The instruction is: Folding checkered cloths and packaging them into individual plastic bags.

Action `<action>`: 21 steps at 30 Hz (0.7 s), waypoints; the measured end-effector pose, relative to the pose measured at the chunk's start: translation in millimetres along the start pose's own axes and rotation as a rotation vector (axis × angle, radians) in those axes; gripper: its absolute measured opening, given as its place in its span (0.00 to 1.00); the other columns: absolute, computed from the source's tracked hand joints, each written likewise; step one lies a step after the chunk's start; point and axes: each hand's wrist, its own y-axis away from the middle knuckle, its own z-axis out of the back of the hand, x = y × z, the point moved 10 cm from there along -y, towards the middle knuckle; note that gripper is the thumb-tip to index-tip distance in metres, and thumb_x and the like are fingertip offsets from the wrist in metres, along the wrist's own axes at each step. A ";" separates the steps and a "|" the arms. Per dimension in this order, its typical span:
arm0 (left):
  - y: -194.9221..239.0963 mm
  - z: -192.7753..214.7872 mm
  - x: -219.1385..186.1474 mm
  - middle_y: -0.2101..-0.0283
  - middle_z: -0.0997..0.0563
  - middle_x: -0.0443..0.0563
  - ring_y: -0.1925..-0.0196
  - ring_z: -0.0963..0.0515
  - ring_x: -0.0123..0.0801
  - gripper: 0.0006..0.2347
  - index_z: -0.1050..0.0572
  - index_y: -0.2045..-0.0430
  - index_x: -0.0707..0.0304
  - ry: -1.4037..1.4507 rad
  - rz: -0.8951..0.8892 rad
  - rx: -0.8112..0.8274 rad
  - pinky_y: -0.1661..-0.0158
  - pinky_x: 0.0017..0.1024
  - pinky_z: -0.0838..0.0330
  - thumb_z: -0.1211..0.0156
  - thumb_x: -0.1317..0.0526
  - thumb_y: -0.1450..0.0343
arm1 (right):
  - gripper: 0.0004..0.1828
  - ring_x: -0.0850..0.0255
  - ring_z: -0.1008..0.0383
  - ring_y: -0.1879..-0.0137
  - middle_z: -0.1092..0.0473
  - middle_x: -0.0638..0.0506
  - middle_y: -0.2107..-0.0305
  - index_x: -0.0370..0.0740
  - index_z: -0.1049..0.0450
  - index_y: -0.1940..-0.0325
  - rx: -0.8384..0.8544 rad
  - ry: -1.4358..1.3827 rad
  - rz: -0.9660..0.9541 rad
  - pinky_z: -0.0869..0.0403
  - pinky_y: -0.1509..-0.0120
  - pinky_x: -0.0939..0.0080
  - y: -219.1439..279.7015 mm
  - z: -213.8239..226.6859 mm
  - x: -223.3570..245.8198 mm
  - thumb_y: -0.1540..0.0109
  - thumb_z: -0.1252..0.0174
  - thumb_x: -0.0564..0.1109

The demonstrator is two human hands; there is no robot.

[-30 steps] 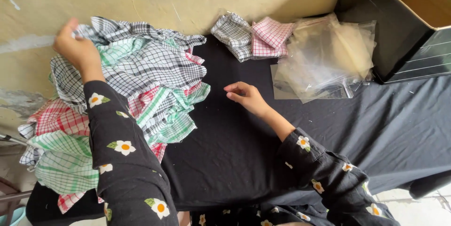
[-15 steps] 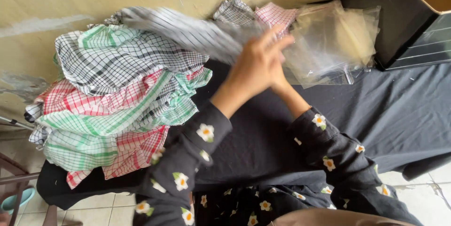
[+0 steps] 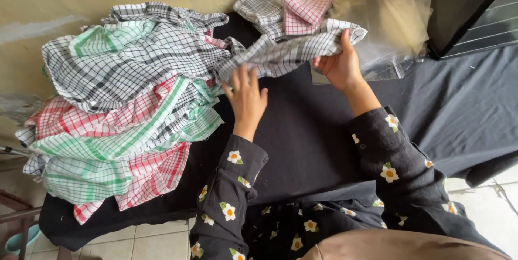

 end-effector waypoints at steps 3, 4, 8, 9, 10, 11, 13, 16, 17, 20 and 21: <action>1.1 -16.4 37.1 0.26 0.47 0.65 0.28 0.45 0.63 0.29 0.30 0.40 0.62 0.001 0.198 0.075 0.42 0.76 0.47 0.29 0.52 0.35 | 0.25 0.43 0.16 0.61 0.21 0.42 0.57 0.45 0.36 0.48 0.005 -0.029 0.038 0.14 0.59 0.49 -2.2 4.1 14.8 0.35 0.47 0.66; 2.7 -28.8 45.4 0.26 0.47 0.65 0.28 0.45 0.63 0.29 0.30 0.40 0.62 0.002 0.197 0.073 0.42 0.76 0.47 0.29 0.52 0.35 | 0.25 0.43 0.16 0.61 0.21 0.42 0.57 0.45 0.36 0.48 0.006 -0.028 0.040 0.14 0.59 0.49 -5.5 13.4 16.4 0.35 0.47 0.66; 0.4 -47.5 77.8 0.39 0.33 0.57 0.38 0.32 0.54 0.09 0.20 0.62 0.59 0.193 0.255 -0.065 0.51 0.58 0.30 0.34 0.57 0.30 | 0.27 0.52 0.19 0.51 0.23 0.52 0.53 0.50 0.31 0.44 -0.109 0.228 0.093 0.20 0.55 0.54 -25.1 58.6 23.8 0.38 0.37 0.67; 0.1 -39.2 84.6 0.43 0.30 0.51 0.43 0.28 0.49 0.04 0.19 0.69 0.57 0.249 0.263 -0.187 0.55 0.53 0.26 0.34 0.59 0.31 | 0.33 0.57 0.24 0.43 0.26 0.58 0.48 0.53 0.30 0.36 -0.188 0.396 0.158 0.25 0.50 0.52 -29.4 72.6 31.1 0.39 0.34 0.70; -7.7 -32.4 87.1 0.43 0.30 0.51 0.43 0.28 0.49 0.04 0.19 0.69 0.57 0.248 0.262 -0.191 0.55 0.53 0.26 0.34 0.59 0.31 | 0.33 0.57 0.24 0.43 0.26 0.58 0.48 0.53 0.30 0.36 -0.185 0.395 0.161 0.25 0.50 0.52 -30.2 69.8 36.7 0.39 0.34 0.70; -6.3 -9.3 87.1 0.52 0.26 0.45 0.50 0.25 0.44 0.01 0.22 0.67 0.55 0.324 0.219 -0.381 0.53 0.47 0.30 0.39 0.62 0.28 | 0.27 0.59 0.23 0.50 0.25 0.55 0.54 0.47 0.25 0.44 -0.266 0.452 0.281 0.23 0.50 0.53 -22.4 75.3 53.4 0.39 0.31 0.64; -2.0 6.7 98.9 0.60 0.22 0.40 0.58 0.22 0.38 0.02 0.25 0.66 0.52 0.399 0.175 -0.567 0.51 0.40 0.34 0.43 0.64 0.25 | 0.22 0.62 0.22 0.56 0.24 0.52 0.60 0.41 0.20 0.52 -0.350 0.508 0.398 0.22 0.49 0.54 -10.9 76.8 71.5 0.39 0.28 0.58; 6.9 18.5 133.3 0.67 0.22 0.41 0.60 0.22 0.40 0.05 0.24 0.66 0.51 0.413 0.262 -0.683 0.42 0.41 0.37 0.43 0.56 0.22 | 0.19 0.57 0.17 0.67 0.23 0.49 0.70 0.38 0.22 0.60 -0.326 0.386 0.374 0.16 0.63 0.54 -3.8 65.5 71.4 0.40 0.28 0.55; 5.2 23.7 145.5 0.70 0.22 0.42 0.64 0.23 0.35 0.07 0.24 0.67 0.53 0.631 0.318 -0.650 0.47 0.36 0.35 0.44 0.55 0.22 | 0.19 0.55 0.19 0.71 0.23 0.47 0.72 0.37 0.24 0.62 -0.301 0.329 0.363 0.18 0.68 0.55 -1.2 59.3 69.4 0.39 0.28 0.55; 3.5 39.7 143.2 0.64 0.20 0.47 0.63 0.22 0.32 0.16 0.25 0.58 0.57 1.211 0.509 -0.211 0.56 0.30 0.29 0.43 0.45 0.26 | 0.23 0.54 0.21 0.76 0.25 0.45 0.75 0.38 0.28 0.64 -0.280 0.293 0.361 0.22 0.76 0.58 -0.5 56.1 67.4 0.39 0.29 0.58; 14.1 28.2 114.5 0.57 0.18 0.52 0.58 0.19 0.34 0.29 0.26 0.49 0.59 1.540 0.624 0.233 0.59 0.29 0.25 0.42 0.34 0.31 | 0.25 0.55 0.23 0.78 0.25 0.45 0.75 0.40 0.31 0.63 -0.289 0.316 0.368 0.24 0.79 0.59 -0.2 58.8 66.7 0.39 0.29 0.61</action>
